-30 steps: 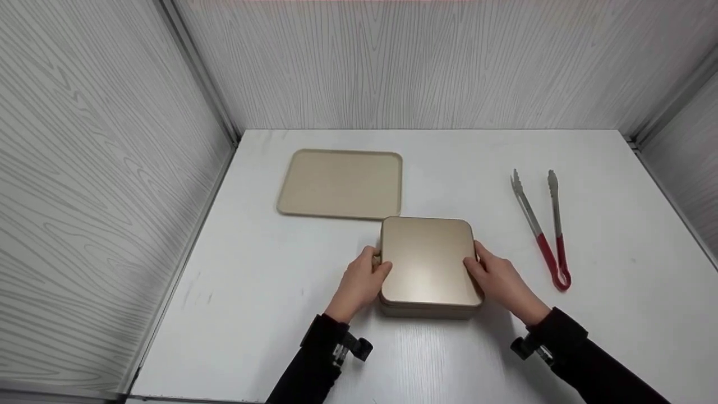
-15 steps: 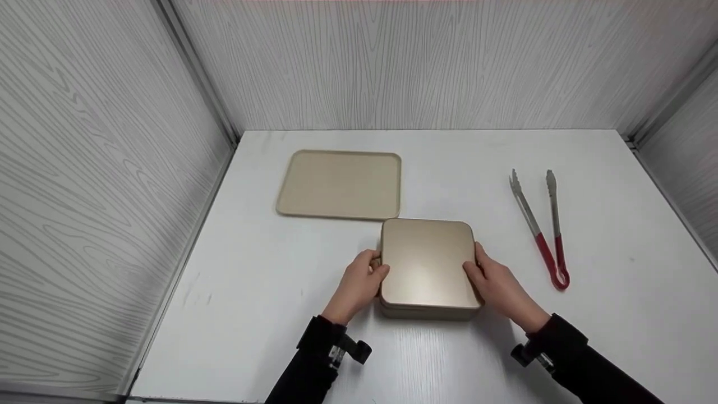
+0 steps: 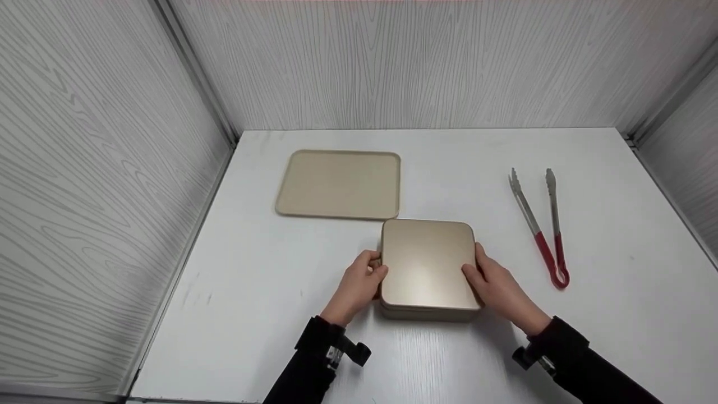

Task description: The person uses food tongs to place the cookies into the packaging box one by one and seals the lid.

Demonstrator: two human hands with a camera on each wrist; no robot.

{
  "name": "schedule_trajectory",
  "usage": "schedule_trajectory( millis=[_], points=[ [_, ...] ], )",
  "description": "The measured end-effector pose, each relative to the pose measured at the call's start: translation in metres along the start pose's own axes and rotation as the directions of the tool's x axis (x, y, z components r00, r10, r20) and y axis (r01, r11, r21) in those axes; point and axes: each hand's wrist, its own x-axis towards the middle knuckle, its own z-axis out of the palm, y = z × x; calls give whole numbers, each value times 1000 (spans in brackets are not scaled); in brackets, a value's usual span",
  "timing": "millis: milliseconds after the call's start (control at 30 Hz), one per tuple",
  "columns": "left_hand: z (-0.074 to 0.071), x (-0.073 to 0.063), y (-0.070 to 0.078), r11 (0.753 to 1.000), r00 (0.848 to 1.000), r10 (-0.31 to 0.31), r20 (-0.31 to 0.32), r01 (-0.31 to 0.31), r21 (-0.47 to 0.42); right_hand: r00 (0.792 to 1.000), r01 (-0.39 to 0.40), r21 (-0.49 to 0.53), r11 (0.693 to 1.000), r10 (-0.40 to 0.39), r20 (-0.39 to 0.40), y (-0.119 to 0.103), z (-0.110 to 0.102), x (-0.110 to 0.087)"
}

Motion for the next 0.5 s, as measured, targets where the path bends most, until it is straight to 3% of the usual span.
schedule_trajectory(
  millis=[267,400,500],
  points=[
    [-1,0,-3,999,999,34,-20,-34,11,999,-25,-11,1000,24,-31,-4,-4,-2],
    [1,2,-2,987,994,69,-86,-56,150,998,-25,-63,998,21,-58,-5,-9,-3],
    [2,3,0,951,974,142,-175,-85,297,994,3,-117,993,-16,-104,-6,-10,-1]
  ],
)
